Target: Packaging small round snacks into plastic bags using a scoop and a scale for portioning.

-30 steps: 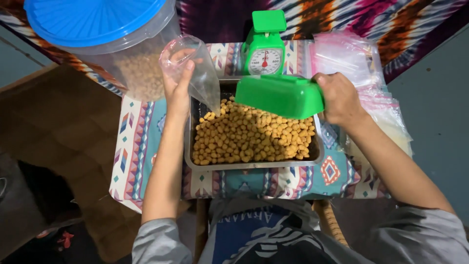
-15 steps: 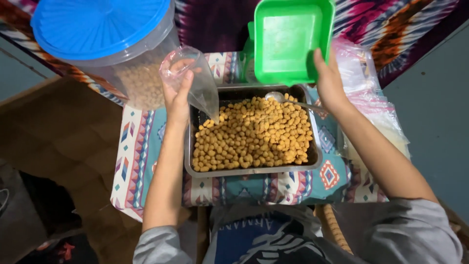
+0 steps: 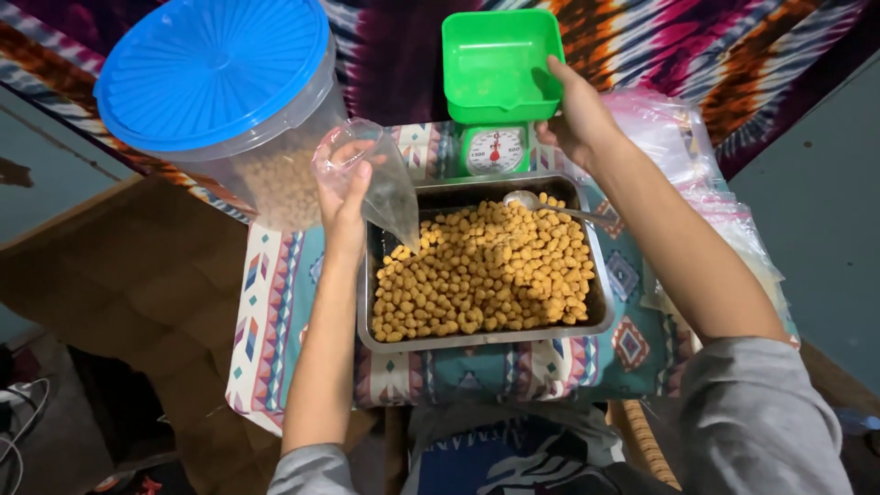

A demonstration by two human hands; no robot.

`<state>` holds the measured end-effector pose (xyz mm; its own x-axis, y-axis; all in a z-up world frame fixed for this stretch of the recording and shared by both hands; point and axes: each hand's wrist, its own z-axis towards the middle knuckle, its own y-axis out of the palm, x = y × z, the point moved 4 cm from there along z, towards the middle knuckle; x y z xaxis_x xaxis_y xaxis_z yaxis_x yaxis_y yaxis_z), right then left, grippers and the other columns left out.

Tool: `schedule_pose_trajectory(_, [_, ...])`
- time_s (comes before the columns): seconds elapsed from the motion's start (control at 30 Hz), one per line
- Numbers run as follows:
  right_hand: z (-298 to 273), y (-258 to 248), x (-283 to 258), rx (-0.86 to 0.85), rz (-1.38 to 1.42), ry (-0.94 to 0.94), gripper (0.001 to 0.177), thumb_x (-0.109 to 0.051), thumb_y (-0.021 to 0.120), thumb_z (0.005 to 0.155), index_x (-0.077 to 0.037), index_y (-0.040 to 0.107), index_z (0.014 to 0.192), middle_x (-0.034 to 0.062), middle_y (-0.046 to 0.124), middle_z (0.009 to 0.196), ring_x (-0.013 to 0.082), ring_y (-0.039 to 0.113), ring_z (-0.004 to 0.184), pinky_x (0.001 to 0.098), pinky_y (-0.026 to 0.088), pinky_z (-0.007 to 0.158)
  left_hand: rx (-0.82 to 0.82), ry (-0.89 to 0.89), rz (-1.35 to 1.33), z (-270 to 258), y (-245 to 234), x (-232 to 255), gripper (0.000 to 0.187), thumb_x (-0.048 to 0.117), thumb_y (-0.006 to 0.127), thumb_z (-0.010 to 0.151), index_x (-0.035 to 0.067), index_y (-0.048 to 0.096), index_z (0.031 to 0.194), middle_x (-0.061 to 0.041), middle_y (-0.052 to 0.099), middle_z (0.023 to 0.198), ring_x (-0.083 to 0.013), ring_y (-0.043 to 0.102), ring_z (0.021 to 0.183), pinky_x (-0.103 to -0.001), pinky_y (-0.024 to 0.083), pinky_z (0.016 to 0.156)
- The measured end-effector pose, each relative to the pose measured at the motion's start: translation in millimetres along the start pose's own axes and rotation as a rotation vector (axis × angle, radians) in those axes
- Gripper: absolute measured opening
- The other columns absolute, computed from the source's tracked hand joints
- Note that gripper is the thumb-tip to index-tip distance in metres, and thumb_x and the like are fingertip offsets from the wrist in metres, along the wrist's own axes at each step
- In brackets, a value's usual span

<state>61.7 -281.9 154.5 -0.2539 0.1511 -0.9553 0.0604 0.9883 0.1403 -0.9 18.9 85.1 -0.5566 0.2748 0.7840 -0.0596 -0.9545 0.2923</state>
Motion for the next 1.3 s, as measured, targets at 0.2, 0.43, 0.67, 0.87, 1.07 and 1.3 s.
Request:
schedule_pose_trajectory(0.2, [36.0, -9.7, 4.3, 0.085, 0.037, 0.038, 0.029, -0.044, 0.048, 0.102, -0.016, 0.048, 0.106, 0.0017, 0.057, 0.080, 0.0111, 0.040, 0.045, 0.0214, 0.021, 0.034, 0.000, -0.004, 0.020, 0.8, 0.9, 2.9, 0.046, 0.024, 0.064, 0.104, 0.015, 0.041, 0.143, -0.009, 0.066, 0.125, -0.0247, 0.070, 0.107, -0.040, 0.054, 0.103])
schedule_pose_trajectory(0.43, [4.8, 2.2, -11.5, -0.014, -0.062, 0.008, 0.059, -0.063, 0.036, 0.092, -0.017, 0.050, 0.127, -0.0031, 0.056, 0.075, 0.0068, 0.039, 0.045, 0.0184, 0.026, 0.038, 0.007, -0.001, 0.003, 1.0, 0.2, 0.2, 0.053, 0.026, 0.066, 0.102, 0.011, 0.039, 0.145, -0.010, 0.066, 0.124, -0.0245, 0.071, 0.107, -0.040, 0.052, 0.105])
schedule_pose_trajectory(0.67, [-46.3, -17.1, -16.6, 0.149, -0.564, -0.083, 0.115, -0.083, 0.004, 0.071, -0.004, 0.047, 0.143, 0.0222, 0.061, 0.135, 0.0350, 0.062, 0.119, 0.0454, 0.052, 0.100, 0.037, -0.035, 0.013, -0.7, 1.2, 4.0, 0.054, 0.032, 0.066, 0.102, 0.012, 0.039, 0.144, -0.008, 0.067, 0.124, -0.0218, 0.072, 0.106, -0.036, 0.056, 0.101])
schedule_pose_trajectory(0.87, [-37.2, -93.8, 36.1, -0.016, -1.568, -0.215, 0.052, -0.054, 0.060, 0.097, -0.013, 0.071, 0.128, 0.0104, 0.077, 0.112, 0.0400, 0.072, 0.101, 0.0533, 0.057, 0.082, 0.041, 0.039, -0.085, -0.6, -2.8, -7.5, 0.051, 0.029, 0.068, 0.104, 0.017, 0.035, 0.140, -0.013, 0.064, 0.126, -0.0249, 0.070, 0.108, -0.039, 0.050, 0.107])
schedule_pose_trajectory(1.07, [-78.5, -95.7, 56.7, -0.162, -1.742, 0.050, 0.060, -0.063, 0.049, 0.098, -0.018, 0.065, 0.133, 0.0150, 0.066, 0.127, 0.0388, 0.067, 0.112, 0.0514, 0.053, 0.087, 0.049, -0.075, -0.026, -1.3, -4.3, -3.4, 0.071, 0.044, 0.075, 0.095, 0.015, 0.038, 0.149, -0.010, 0.068, 0.125, -0.0220, 0.074, 0.108, -0.031, 0.057, 0.100])
schedule_pose_trajectory(1.3, [-68.1, -118.3, 69.2, -0.173, -1.558, 0.060, 0.031, -0.040, 0.064, 0.102, -0.011, 0.073, 0.109, 0.0108, 0.077, 0.088, 0.0300, 0.067, 0.078, 0.0420, 0.044, 0.069, -0.023, 0.021, 0.076, 0.4, 0.6, 2.4, 0.067, 0.047, 0.070, 0.102, 0.015, 0.034, 0.148, -0.011, 0.066, 0.125, -0.0257, 0.073, 0.109, -0.043, 0.054, 0.109])
